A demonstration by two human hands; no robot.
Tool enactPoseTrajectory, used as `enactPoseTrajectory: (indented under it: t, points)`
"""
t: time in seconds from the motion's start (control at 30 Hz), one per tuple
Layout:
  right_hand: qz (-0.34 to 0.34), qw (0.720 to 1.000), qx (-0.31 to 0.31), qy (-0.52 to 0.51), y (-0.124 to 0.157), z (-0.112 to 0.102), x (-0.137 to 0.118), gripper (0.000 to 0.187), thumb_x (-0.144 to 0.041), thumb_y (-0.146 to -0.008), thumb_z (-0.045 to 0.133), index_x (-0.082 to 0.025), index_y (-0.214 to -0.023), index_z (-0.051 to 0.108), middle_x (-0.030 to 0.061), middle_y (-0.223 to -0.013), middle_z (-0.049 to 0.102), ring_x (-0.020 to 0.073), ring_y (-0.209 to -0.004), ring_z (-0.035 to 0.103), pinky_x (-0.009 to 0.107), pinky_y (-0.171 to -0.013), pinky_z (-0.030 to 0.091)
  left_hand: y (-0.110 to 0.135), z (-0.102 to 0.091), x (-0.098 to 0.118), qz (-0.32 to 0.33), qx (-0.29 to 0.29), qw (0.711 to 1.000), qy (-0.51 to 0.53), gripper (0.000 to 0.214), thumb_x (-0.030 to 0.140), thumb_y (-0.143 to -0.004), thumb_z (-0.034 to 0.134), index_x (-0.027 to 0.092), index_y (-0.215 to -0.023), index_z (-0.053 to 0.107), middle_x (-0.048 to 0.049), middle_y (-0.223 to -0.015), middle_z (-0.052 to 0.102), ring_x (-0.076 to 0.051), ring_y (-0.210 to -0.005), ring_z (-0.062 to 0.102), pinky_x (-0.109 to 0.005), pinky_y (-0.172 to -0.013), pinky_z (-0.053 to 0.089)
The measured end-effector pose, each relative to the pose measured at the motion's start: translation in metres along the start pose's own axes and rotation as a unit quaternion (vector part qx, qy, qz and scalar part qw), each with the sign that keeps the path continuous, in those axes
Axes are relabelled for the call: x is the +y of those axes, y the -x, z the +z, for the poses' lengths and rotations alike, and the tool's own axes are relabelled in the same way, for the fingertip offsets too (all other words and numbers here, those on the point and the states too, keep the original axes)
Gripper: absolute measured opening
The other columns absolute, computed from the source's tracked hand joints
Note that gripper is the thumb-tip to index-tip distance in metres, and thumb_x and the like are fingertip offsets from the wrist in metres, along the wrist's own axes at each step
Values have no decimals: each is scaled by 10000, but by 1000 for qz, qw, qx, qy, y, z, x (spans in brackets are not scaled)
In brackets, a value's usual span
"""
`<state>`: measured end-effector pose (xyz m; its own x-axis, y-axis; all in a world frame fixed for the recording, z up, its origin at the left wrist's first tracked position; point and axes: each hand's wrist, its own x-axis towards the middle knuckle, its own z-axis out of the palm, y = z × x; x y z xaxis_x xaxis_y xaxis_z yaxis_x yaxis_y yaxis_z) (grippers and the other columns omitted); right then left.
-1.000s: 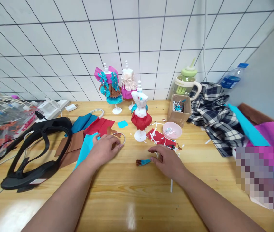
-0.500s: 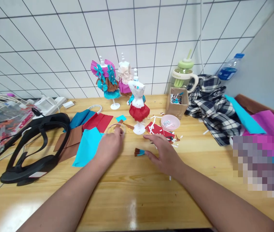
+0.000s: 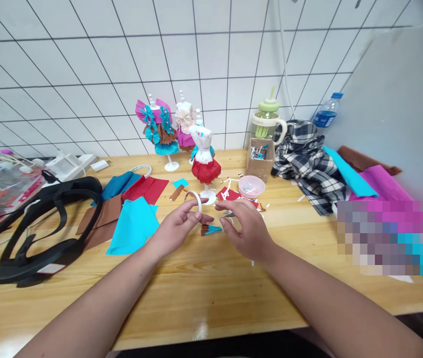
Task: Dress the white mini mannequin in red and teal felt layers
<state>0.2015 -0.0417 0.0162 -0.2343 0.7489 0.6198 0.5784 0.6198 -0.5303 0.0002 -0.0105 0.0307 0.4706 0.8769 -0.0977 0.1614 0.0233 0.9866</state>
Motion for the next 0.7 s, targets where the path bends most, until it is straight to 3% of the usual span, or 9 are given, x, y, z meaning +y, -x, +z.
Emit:
enactPoseTrajectory:
  t: [0.07, 0.17, 0.3, 0.4, 0.5, 0.7]
  points:
    - [0, 1000, -2, 7, 0, 0, -2, 262, -201, -897, 496, -213, -1149, 567, 59, -1066, 682, 232, -1001, 575, 393, -902, 431, -1, 6, -5, 8, -41, 999, -12, 699, 392, -837, 628, 218, -1437, 314, -92, -1035, 724, -224, -1008, 659, -379, -910, 474]
    - [7, 1000, -6, 23, 0, 0, -3, 223, -225, -894, 514, -201, -1104, 588, 52, -913, 672, 217, -864, 576, 368, -807, 431, 1, 15, -12, 28, -43, 998, -37, 712, 338, -849, 606, 200, -1461, 267, -76, -969, 719, -205, -955, 667, -354, -878, 485]
    - [5, 1000, -12, 20, 1, 0, -2, 218, -261, -869, 585, -202, -1079, 595, 38, -870, 646, 208, -825, 555, 345, -774, 416, 4, 21, -17, 66, -13, 980, -188, 610, 329, -887, 532, 202, -1440, 310, 3, -769, 692, -168, -783, 657, -277, -738, 484]
    - [2, 1000, -19, 11, 2, -1, -1, 267, -263, -851, 623, -198, -1106, 582, 40, -911, 647, 210, -853, 555, 341, -791, 412, 6, 21, -20, 113, -12, 946, -305, 469, 300, -908, 479, 232, -1365, 401, -2, -852, 696, -158, -786, 645, -252, -714, 467]
    - [3, 1000, -19, 12, 2, 0, 0, 264, -283, -852, 639, -187, -1091, 582, 34, -884, 640, 202, -831, 551, 333, -777, 409, 5, 18, -22, 156, -21, 920, -360, 311, 254, -930, 420, 241, -1234, 488, -21, -944, 682, -154, -811, 638, -243, -717, 458]
    - [16, 999, -26, 21, 1, 1, 1, 211, -310, -854, 655, -196, -1023, 599, 17, -811, 623, 184, -762, 541, 317, -725, 397, 2, 16, -19, 192, -33, 890, -413, 151, 288, -951, 410, 221, -1003, 535, -31, -866, 655, -169, -794, 614, -258, -714, 438]
